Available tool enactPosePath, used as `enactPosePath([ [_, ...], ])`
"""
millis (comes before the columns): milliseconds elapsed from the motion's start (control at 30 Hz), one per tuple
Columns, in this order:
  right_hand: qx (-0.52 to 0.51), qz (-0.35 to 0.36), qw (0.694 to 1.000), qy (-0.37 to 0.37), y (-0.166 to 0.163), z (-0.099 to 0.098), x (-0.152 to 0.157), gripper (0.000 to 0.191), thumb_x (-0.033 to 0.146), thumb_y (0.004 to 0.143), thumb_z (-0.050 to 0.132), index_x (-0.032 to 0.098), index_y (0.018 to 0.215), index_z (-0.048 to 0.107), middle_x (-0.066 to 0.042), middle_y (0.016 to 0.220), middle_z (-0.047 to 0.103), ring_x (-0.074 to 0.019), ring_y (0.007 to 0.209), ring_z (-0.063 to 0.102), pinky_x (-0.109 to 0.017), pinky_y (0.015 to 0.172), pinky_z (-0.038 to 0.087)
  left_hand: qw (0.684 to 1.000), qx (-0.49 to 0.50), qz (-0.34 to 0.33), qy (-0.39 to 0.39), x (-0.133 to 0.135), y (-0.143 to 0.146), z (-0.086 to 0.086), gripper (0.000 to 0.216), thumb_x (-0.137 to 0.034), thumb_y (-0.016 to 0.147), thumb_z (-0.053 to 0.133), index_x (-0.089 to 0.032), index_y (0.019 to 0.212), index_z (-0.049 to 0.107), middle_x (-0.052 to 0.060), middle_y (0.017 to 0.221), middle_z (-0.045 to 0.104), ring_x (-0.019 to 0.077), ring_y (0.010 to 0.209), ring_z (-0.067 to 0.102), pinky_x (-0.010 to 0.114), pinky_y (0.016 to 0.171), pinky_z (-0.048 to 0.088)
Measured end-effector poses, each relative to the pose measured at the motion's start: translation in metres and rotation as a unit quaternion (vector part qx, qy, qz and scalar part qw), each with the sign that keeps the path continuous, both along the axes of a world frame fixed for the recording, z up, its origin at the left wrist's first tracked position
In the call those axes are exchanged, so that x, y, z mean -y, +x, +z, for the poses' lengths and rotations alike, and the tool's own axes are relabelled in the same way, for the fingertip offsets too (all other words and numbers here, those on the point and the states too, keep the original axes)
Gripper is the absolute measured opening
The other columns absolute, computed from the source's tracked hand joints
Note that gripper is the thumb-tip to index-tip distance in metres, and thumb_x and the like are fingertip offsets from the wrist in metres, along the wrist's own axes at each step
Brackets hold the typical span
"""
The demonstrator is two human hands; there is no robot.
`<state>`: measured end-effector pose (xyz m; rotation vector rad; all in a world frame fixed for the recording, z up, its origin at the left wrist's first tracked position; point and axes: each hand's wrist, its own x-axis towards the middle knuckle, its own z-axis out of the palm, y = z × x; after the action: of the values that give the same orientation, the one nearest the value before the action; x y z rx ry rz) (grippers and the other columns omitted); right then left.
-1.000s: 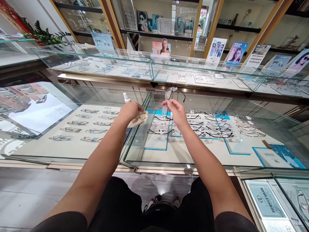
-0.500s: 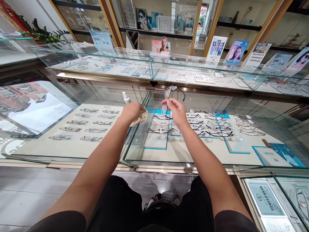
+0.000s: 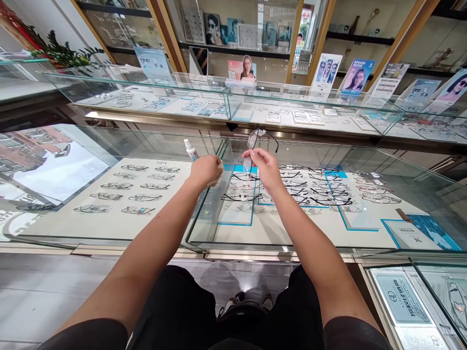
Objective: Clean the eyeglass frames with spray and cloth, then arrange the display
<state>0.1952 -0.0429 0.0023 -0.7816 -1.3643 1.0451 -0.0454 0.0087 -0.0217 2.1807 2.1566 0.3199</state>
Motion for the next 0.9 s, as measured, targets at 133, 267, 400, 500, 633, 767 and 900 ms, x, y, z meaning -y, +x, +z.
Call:
enactPosePath([
  [133, 0.003, -0.003, 1.000, -0.002, 0.000, -0.001, -0.001, 0.035, 0.063, 0.095, 0.073, 0.029, 0.094, 0.080, -0.003, 0.108, 0.082, -0.0208, 0.102, 0.070, -0.033, 0.083, 0.052, 0.998, 0.047, 0.017, 0.026, 0.001, -0.006, 0.006, 0.023, -0.023, 0.092, 0.062, -0.017, 0.103, 0.080, 0.021, 0.111, 0.080, 0.0397, 0.108, 0.074, 0.043, 0.087, 0.053],
  [267, 0.001, -0.002, 1.000, -0.010, 0.000, -0.001, -0.002, 0.037, 0.065, 0.094, 0.074, 0.029, 0.094, 0.080, -0.004, 0.108, 0.082, -0.0211, 0.102, 0.070, -0.033, 0.084, 0.052, 0.993, 0.098, 0.012, 0.071, 0.005, -0.014, 0.020, 0.015, -0.025, 0.088, 0.067, -0.019, 0.097, 0.078, 0.019, 0.109, 0.081, 0.0369, 0.104, 0.073, 0.041, 0.085, 0.051],
  [400, 0.012, -0.006, 1.000, -0.011, -0.001, 0.001, 0.000, 0.037, 0.065, 0.094, 0.072, 0.028, 0.093, 0.080, -0.004, 0.108, 0.082, -0.0217, 0.103, 0.069, -0.034, 0.086, 0.053, 0.975, 0.207, -0.001, 0.078, 0.008, -0.026, 0.031, 0.008, -0.028, 0.083, 0.071, -0.021, 0.085, 0.075, 0.011, 0.092, 0.081, 0.0294, 0.089, 0.072, 0.037, 0.076, 0.047],
  [500, 0.022, -0.003, 1.000, -0.006, -0.001, 0.002, 0.002, 0.037, 0.064, 0.095, 0.070, 0.028, 0.094, 0.080, -0.004, 0.110, 0.081, -0.0218, 0.104, 0.069, -0.034, 0.087, 0.053, 0.953, 0.301, -0.014, 0.040, 0.009, -0.036, 0.038, 0.014, -0.034, 0.077, 0.077, -0.022, 0.082, 0.073, 0.007, 0.084, 0.078, 0.0244, 0.079, 0.068, 0.034, 0.070, 0.044],
  [633, 0.018, 0.009, 1.000, 0.001, -0.003, 0.005, 0.007, 0.036, 0.062, 0.096, 0.071, 0.028, 0.093, 0.079, -0.003, 0.107, 0.081, -0.0215, 0.102, 0.068, -0.035, 0.090, 0.052, 0.915, 0.397, -0.052, 0.055, 0.017, -0.042, 0.049, 0.025, -0.041, 0.074, 0.082, -0.021, 0.083, 0.071, 0.005, 0.084, 0.074, 0.0212, 0.078, 0.065, 0.031, 0.068, 0.044],
  [767, 0.017, 0.045, 0.999, 0.023, -0.009, 0.011, 0.016, 0.039, 0.065, 0.096, 0.072, 0.027, 0.089, 0.077, -0.003, 0.105, 0.081, -0.0225, 0.105, 0.070, -0.038, 0.101, 0.052, 0.875, 0.454, -0.136, 0.099, 0.029, -0.033, 0.061, 0.027, -0.043, 0.082, 0.080, -0.021, 0.089, 0.067, 0.003, 0.085, 0.069, 0.0178, 0.077, 0.061, 0.030, 0.068, 0.043],
  [900, 0.066, 0.083, 0.992, 0.071, -0.014, 0.014, 0.027, 0.043, 0.067, 0.099, 0.068, 0.026, 0.090, 0.075, -0.004, 0.105, 0.080, -0.0237, 0.107, 0.070, -0.040, 0.104, 0.051, 0.840, 0.488, -0.214, 0.104, 0.036, -0.014, 0.063, 0.029, -0.045, 0.084, 0.081, -0.022, 0.092, 0.064, 0.001, 0.087, 0.065, 0.0156, 0.077, 0.058, 0.029, 0.072, 0.045],
])
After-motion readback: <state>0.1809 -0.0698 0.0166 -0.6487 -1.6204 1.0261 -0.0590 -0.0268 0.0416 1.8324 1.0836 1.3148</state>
